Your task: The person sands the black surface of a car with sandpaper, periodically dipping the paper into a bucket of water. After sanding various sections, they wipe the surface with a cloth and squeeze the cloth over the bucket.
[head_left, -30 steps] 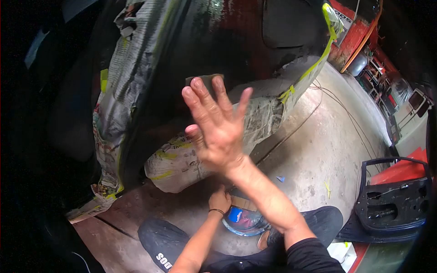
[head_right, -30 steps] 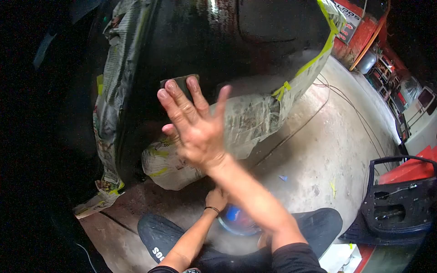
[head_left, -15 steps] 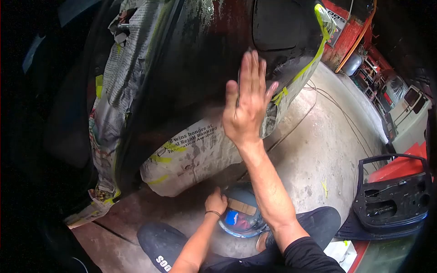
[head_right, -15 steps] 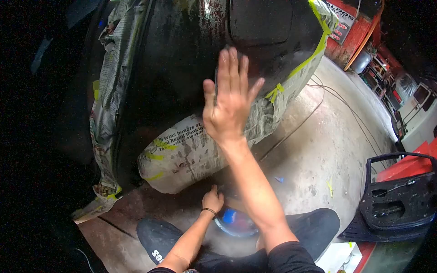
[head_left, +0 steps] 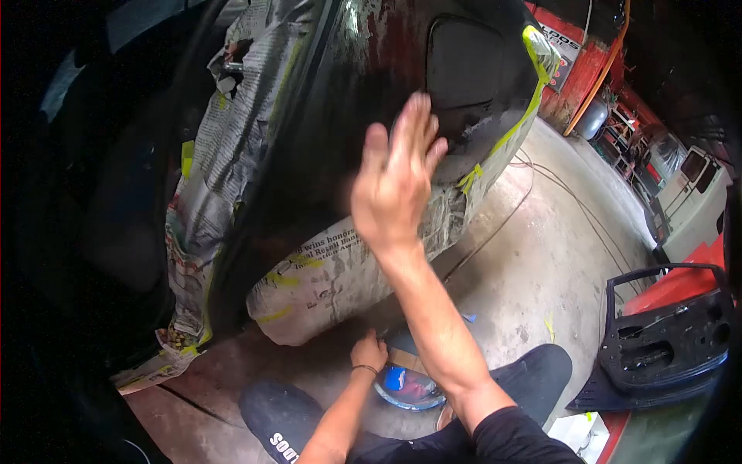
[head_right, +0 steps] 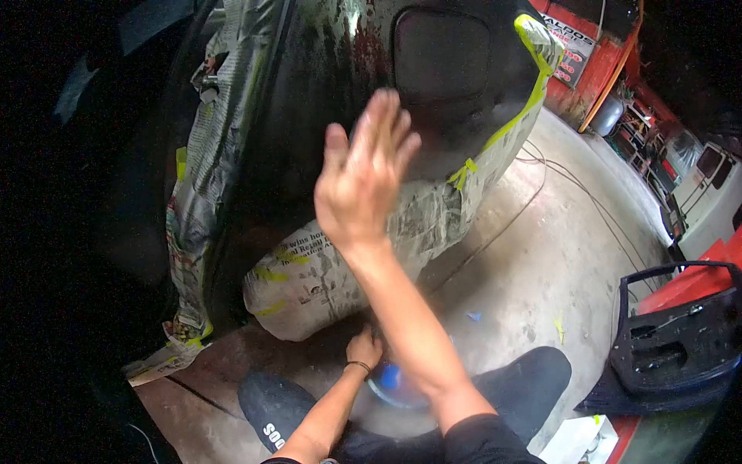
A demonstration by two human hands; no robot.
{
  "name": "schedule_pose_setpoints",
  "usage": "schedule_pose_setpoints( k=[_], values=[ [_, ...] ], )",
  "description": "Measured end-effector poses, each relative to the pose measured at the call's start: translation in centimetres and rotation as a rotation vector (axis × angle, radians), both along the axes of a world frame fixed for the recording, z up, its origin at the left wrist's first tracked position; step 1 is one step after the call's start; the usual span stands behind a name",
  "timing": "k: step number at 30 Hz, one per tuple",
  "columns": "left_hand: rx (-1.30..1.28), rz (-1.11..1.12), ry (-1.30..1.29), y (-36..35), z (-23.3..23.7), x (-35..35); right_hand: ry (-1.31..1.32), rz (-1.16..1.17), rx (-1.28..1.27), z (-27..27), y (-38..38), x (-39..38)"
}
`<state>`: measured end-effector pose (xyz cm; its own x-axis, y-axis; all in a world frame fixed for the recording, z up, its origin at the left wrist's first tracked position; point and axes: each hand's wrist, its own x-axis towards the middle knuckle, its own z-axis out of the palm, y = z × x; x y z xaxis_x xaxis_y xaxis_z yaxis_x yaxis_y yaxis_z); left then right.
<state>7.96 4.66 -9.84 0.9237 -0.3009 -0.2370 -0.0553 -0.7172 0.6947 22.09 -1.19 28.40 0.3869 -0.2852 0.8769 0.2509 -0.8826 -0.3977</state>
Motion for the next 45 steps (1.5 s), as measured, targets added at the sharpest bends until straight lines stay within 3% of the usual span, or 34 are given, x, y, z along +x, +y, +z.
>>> schedule_pose_setpoints(
  k=[3,7,9,15,17,21,22,27,33,35,38,39,42,45],
  values=[
    [0.007,0.011,-0.017,0.1,0.0,-0.2,-0.094,-0.002,-0.021,6.0,1.1,2.1],
    [-0.016,0.011,-0.038,0.1,0.5,0.0,0.064,-0.131,-0.100,0.5,-0.7,0.2],
    [-0.015,0.008,-0.021,0.1,0.3,0.1,0.113,-0.083,-0.087,-1.7,-0.9,-0.7],
    [-0.003,-0.008,-0.029,0.2,-0.4,-0.2,-0.135,0.013,-0.194,8.5,1.1,3.9],
    [-0.017,0.005,-0.009,0.0,-0.5,-0.5,-0.059,0.004,-0.203,6.7,2.2,2.5],
    [-0.056,0.002,0.022,0.3,-0.2,0.2,0.069,0.008,-0.362,-2.3,5.3,-1.6],
    [-0.061,-0.018,-0.021,0.0,-2.3,0.2,0.058,-0.001,-0.363,-1.5,5.3,-1.4],
    [-0.021,-0.001,0.027,0.5,-0.4,0.0,-0.015,-0.038,-0.337,9.0,4.3,2.4],
    [-0.042,0.015,-0.013,0.0,-1.8,0.0,0.061,-0.002,-0.309,0.6,6.2,-0.7],
    [-0.054,0.007,-0.007,0.3,-2.3,-0.8,0.020,0.010,-0.329,3.1,4.8,0.5],
    [-0.077,0.009,-0.029,0.6,-0.8,-0.8,-0.153,-0.011,-0.292,11.8,2.8,4.8],
    [-0.085,0.011,-0.034,0.6,-0.9,-0.9,-0.061,-0.085,-0.233,13.3,3.5,4.6],
    [-0.104,0.020,-0.027,0.4,-1.0,-0.6,-0.102,0.028,-0.305,9.1,3.7,3.9],
    [-0.089,0.003,-0.043,-0.8,-5.0,-0.1,-0.011,0.153,-0.400,-3.8,7.2,-1.9]
  ],
)
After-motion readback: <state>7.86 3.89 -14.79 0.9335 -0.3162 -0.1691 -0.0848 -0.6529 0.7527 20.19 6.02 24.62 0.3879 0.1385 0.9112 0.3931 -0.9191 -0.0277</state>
